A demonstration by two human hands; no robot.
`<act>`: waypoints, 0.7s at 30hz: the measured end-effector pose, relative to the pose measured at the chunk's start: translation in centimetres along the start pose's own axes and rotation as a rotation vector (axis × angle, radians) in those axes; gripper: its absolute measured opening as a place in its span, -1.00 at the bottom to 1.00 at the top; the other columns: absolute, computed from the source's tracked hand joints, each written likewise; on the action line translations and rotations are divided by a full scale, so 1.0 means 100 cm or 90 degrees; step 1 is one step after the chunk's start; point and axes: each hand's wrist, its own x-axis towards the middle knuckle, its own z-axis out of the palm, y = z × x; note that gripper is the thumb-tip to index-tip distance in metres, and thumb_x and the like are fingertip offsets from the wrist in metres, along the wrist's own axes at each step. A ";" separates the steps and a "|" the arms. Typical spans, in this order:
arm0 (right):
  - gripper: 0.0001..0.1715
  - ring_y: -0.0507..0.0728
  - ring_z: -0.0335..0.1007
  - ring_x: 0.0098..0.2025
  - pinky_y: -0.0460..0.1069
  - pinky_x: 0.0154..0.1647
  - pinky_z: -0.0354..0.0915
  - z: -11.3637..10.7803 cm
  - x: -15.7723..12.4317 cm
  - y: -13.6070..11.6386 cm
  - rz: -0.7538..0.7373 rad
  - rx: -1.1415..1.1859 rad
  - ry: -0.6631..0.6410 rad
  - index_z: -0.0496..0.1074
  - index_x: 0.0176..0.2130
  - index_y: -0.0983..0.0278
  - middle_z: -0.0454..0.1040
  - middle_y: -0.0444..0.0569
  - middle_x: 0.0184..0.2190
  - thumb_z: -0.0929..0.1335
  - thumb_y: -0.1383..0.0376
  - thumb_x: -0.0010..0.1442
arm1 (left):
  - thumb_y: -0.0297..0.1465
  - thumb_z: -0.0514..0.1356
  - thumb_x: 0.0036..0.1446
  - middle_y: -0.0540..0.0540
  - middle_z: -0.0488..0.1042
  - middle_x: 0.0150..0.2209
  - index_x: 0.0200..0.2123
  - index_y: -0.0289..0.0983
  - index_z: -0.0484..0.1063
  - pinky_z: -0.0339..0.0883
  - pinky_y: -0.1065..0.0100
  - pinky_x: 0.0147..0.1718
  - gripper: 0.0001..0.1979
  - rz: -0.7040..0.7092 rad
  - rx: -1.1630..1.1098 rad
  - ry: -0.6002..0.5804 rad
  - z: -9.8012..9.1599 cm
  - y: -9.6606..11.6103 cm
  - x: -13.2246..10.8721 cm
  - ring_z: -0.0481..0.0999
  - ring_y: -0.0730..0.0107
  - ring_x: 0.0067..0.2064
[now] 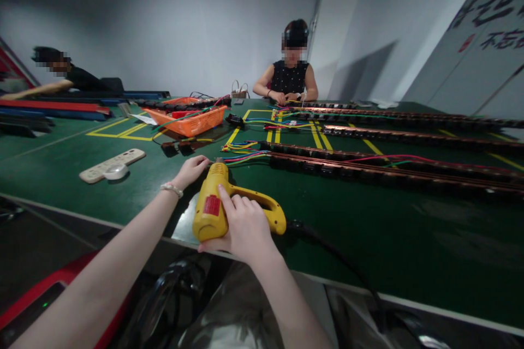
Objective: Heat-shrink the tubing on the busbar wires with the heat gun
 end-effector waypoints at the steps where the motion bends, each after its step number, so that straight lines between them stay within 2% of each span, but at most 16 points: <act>1: 0.27 0.23 0.33 -0.18 0.14 -0.12 0.24 -0.002 -0.002 0.004 0.000 -0.001 0.001 -0.01 0.29 0.35 0.40 0.06 -0.18 0.23 -0.40 -0.11 | -0.20 -0.03 0.15 -0.08 0.52 -0.40 -0.33 -0.27 0.48 0.17 0.40 -0.39 -0.64 -0.002 -0.002 -0.002 0.000 0.000 0.000 0.43 0.34 -0.35; 7: 0.35 0.25 0.34 -0.15 0.15 -0.10 0.23 -0.015 -0.015 0.028 0.047 -0.028 0.019 -0.03 0.30 0.30 0.41 0.05 -0.14 0.23 -0.44 -0.21 | -0.22 -0.01 0.13 -0.04 0.49 -0.47 -0.39 -0.26 0.46 0.14 0.41 -0.42 -0.68 -0.007 -0.003 -0.007 -0.001 0.001 -0.001 0.41 0.38 -0.41; 11: 0.36 0.26 0.35 -0.12 0.14 -0.10 0.23 -0.020 -0.022 0.041 0.085 -0.078 0.033 -0.01 0.29 0.33 0.42 0.09 -0.12 0.20 -0.45 -0.20 | -0.23 -0.02 0.13 -0.04 0.49 -0.47 -0.40 -0.26 0.45 0.14 0.41 -0.42 -0.68 -0.003 0.000 -0.007 -0.001 0.001 -0.001 0.41 0.38 -0.41; 16: 0.31 0.23 0.36 -0.21 0.10 -0.19 0.20 -0.016 -0.030 0.050 0.110 -0.187 0.126 0.06 0.27 0.38 0.43 0.08 -0.20 0.15 -0.45 -0.14 | -0.23 -0.02 0.13 -0.04 0.49 -0.46 -0.39 -0.26 0.45 0.16 0.40 -0.40 -0.69 -0.012 -0.006 -0.010 -0.002 0.002 -0.001 0.42 0.36 -0.39; 21: 0.26 0.18 0.31 -0.29 0.05 -0.22 0.15 -0.010 -0.035 0.044 0.095 -0.259 0.205 0.10 0.25 0.41 0.39 0.02 -0.31 0.14 -0.42 -0.08 | -0.23 -0.01 0.13 -0.04 0.49 -0.46 -0.39 -0.25 0.46 0.16 0.40 -0.41 -0.70 -0.025 -0.007 -0.006 -0.002 0.003 -0.002 0.42 0.36 -0.38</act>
